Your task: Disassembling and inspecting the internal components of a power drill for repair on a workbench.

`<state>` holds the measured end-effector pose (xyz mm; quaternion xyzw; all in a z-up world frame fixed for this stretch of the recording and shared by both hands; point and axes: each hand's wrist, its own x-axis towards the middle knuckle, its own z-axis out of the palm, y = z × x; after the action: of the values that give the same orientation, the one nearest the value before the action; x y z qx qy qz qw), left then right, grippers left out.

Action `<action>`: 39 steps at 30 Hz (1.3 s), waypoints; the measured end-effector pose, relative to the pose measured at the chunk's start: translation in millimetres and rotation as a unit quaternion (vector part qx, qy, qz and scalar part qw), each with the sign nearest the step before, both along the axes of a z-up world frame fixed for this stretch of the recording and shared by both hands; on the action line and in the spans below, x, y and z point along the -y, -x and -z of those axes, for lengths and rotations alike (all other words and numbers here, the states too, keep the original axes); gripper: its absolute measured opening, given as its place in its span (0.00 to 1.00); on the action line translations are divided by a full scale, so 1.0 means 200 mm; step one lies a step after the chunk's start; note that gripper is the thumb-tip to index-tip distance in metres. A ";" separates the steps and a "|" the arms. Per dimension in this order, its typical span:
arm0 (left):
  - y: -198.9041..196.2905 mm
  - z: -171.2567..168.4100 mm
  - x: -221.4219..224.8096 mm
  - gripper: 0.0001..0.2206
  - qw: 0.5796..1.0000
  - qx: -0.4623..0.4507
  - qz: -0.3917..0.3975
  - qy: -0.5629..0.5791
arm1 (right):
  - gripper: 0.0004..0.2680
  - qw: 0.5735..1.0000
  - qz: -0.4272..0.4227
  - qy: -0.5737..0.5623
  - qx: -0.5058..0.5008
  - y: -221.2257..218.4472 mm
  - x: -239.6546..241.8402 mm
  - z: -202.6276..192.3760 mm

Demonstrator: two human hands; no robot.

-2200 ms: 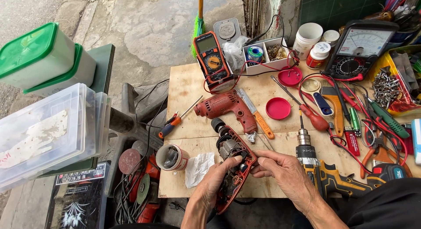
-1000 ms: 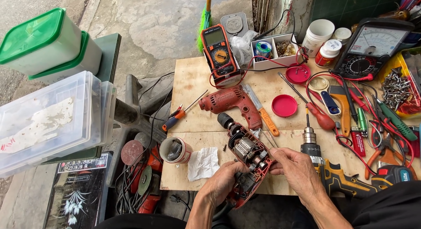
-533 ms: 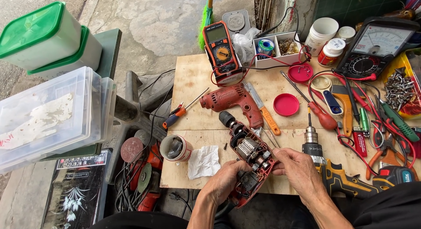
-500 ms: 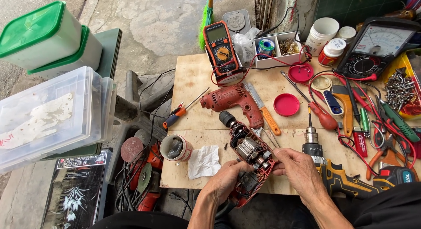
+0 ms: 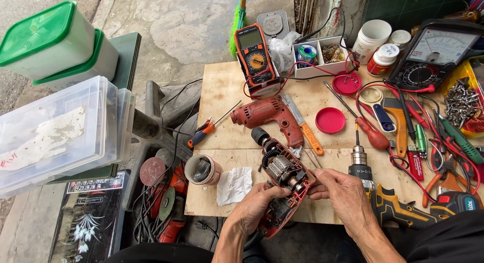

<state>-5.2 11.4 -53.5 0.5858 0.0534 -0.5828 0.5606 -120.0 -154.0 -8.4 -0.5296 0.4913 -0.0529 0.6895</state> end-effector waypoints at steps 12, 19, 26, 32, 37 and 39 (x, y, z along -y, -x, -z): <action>-0.01 -0.11 0.01 0.15 0.995 -0.007 -0.047 -0.083 | 0.14 0.998 -0.032 0.016 0.051 0.02 -0.01 0.05; 0.00 -0.05 -0.02 0.10 0.997 -0.042 -0.055 -0.043 | 0.15 0.998 -0.038 0.006 0.052 0.02 -0.02 0.02; 0.00 -0.04 -0.02 0.12 0.996 -0.044 -0.061 -0.039 | 0.15 0.996 -0.031 -0.001 0.084 0.02 -0.02 0.07; -0.01 0.00 -0.02 0.13 0.994 -0.058 -0.089 -0.031 | 0.16 0.995 -0.016 -0.028 0.097 0.01 -0.02 0.04; -0.01 0.03 -0.02 0.13 0.993 -0.067 -0.092 -0.038 | 0.17 0.993 -0.020 -0.033 0.112 0.01 -0.02 0.04; -0.01 0.06 -0.03 0.12 0.995 -0.053 -0.082 -0.024 | 0.16 0.993 -0.018 -0.039 0.109 0.01 -0.02 0.04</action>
<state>-2.5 17.7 -65.4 0.5609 0.1448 -0.5638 0.5886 -122.5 -150.7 -17.3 -0.5024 0.4054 -0.0788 0.7596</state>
